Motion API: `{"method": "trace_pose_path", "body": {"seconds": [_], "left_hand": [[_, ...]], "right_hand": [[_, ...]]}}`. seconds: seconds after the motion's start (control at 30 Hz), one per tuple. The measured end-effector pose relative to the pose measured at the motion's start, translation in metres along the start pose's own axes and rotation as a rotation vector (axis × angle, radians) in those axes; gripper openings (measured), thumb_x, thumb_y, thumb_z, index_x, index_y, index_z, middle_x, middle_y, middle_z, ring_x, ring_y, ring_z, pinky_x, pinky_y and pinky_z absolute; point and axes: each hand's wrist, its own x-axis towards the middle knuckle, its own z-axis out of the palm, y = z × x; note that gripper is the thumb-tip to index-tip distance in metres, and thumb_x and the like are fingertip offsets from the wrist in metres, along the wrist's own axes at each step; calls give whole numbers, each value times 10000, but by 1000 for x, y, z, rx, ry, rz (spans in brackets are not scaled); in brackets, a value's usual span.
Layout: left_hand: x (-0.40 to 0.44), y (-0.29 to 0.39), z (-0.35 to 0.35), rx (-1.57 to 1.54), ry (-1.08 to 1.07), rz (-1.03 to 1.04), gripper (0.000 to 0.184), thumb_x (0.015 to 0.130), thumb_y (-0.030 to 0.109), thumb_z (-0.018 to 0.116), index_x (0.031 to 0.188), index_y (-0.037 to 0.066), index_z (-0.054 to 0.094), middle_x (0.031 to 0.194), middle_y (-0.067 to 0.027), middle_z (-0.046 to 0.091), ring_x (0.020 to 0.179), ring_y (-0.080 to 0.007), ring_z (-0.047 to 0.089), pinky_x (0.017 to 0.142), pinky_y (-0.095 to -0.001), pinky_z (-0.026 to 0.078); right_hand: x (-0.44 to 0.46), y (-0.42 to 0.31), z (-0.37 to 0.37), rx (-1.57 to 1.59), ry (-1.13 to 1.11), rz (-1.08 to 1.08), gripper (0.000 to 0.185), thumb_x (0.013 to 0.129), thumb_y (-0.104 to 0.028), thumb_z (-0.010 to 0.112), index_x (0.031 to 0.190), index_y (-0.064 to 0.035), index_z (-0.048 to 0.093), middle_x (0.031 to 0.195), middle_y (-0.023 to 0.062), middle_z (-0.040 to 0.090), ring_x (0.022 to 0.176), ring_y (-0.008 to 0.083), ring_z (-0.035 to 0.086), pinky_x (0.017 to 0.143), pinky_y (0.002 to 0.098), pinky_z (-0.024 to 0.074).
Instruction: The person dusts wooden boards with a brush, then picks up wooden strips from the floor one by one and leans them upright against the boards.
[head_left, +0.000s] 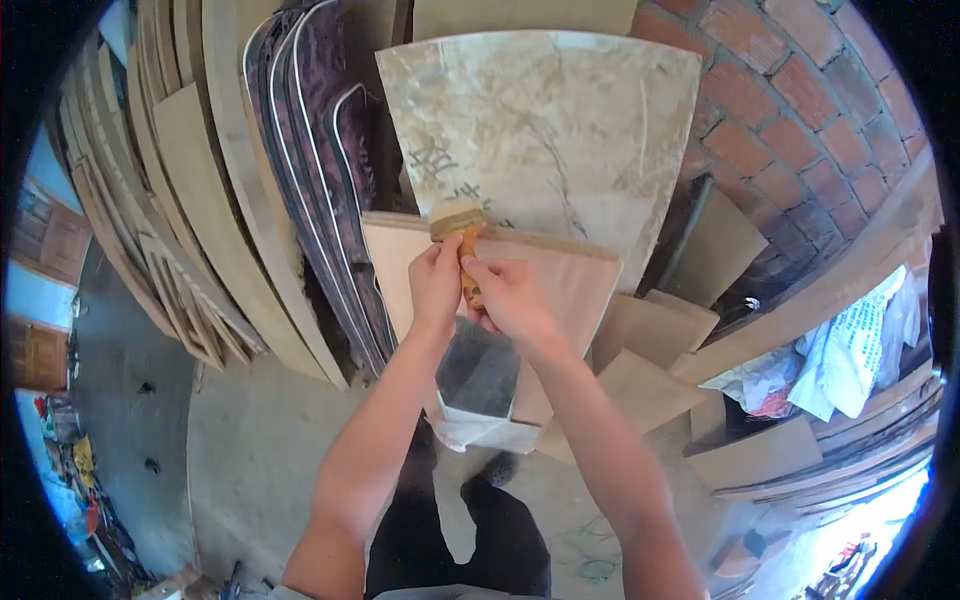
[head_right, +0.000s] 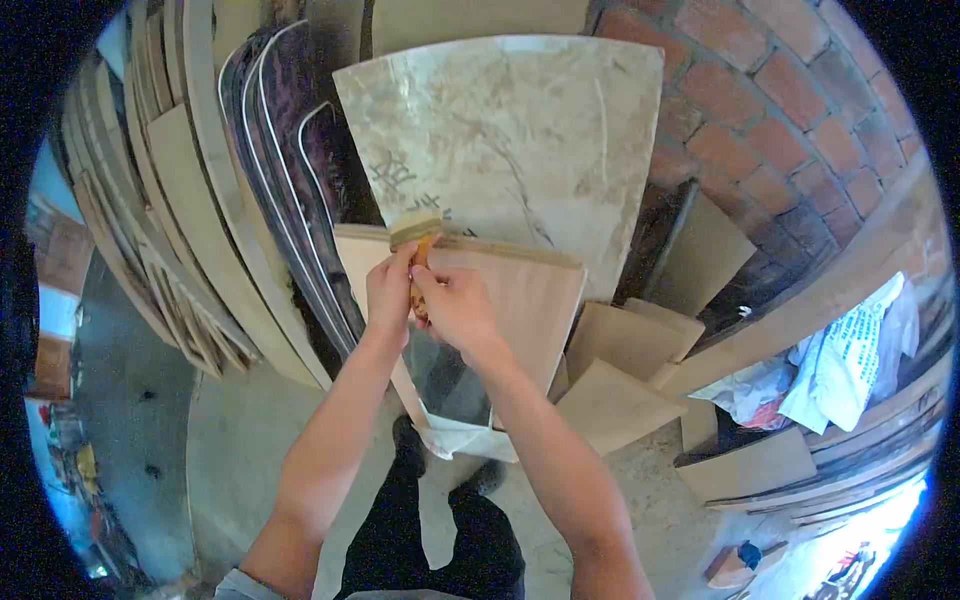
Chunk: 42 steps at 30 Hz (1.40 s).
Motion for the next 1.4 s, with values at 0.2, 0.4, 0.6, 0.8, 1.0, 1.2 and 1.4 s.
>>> {"method": "trace_pose_path", "body": {"seconds": [0.2,0.4,0.6,0.8,1.0,1.2,1.4], "left_hand": [[54,73,-8,7,-192,34,323,919,337,628,753,61,618,650,8,548,536,-93,500,456,-255,345],[88,147,2,15,-151,425,444,912,382,635,777,-41,646,616,-78,589,577,-130,530,554,-317,411],[84,67,-17,241,-164,263,491,909,473,608,899,-11,690,812,-185,698,770,-303,681,711,-393,490],[51,-8,-17,455,-258,-62,544,896,526,567,821,6,710,766,-176,691,770,-327,678,694,-420,491],[78,82,48,375,-331,82,531,875,510,555,728,17,687,670,-161,657,675,-289,642,636,-425,458],[79,155,72,39,-225,428,454,907,413,617,773,-18,664,649,-129,622,603,-191,549,603,-356,433],[62,69,51,113,-234,376,482,934,433,608,811,-31,647,663,-101,624,633,-145,532,612,-336,435]], "right_hand": [[21,-80,33,53,37,-75,320,985,-283,560,778,-44,605,602,24,534,417,82,416,369,247,291],[26,-148,65,-76,168,-309,340,990,-302,565,775,-40,586,591,6,517,426,72,434,378,245,313],[33,-61,67,-228,307,-230,379,1001,-336,554,758,-47,581,580,1,522,422,83,446,390,248,338],[4,-6,48,137,302,51,355,978,-311,581,713,-73,570,582,-6,498,444,86,431,403,249,306],[4,-122,14,88,341,-77,315,943,-295,622,707,-93,577,600,-22,498,459,71,418,405,247,284],[4,-170,14,34,249,-333,335,962,-311,609,720,-80,585,604,-37,482,479,45,397,422,240,295],[20,-65,-1,-110,367,-363,311,971,-303,604,809,-41,645,631,-42,519,536,46,441,463,238,317]]}}
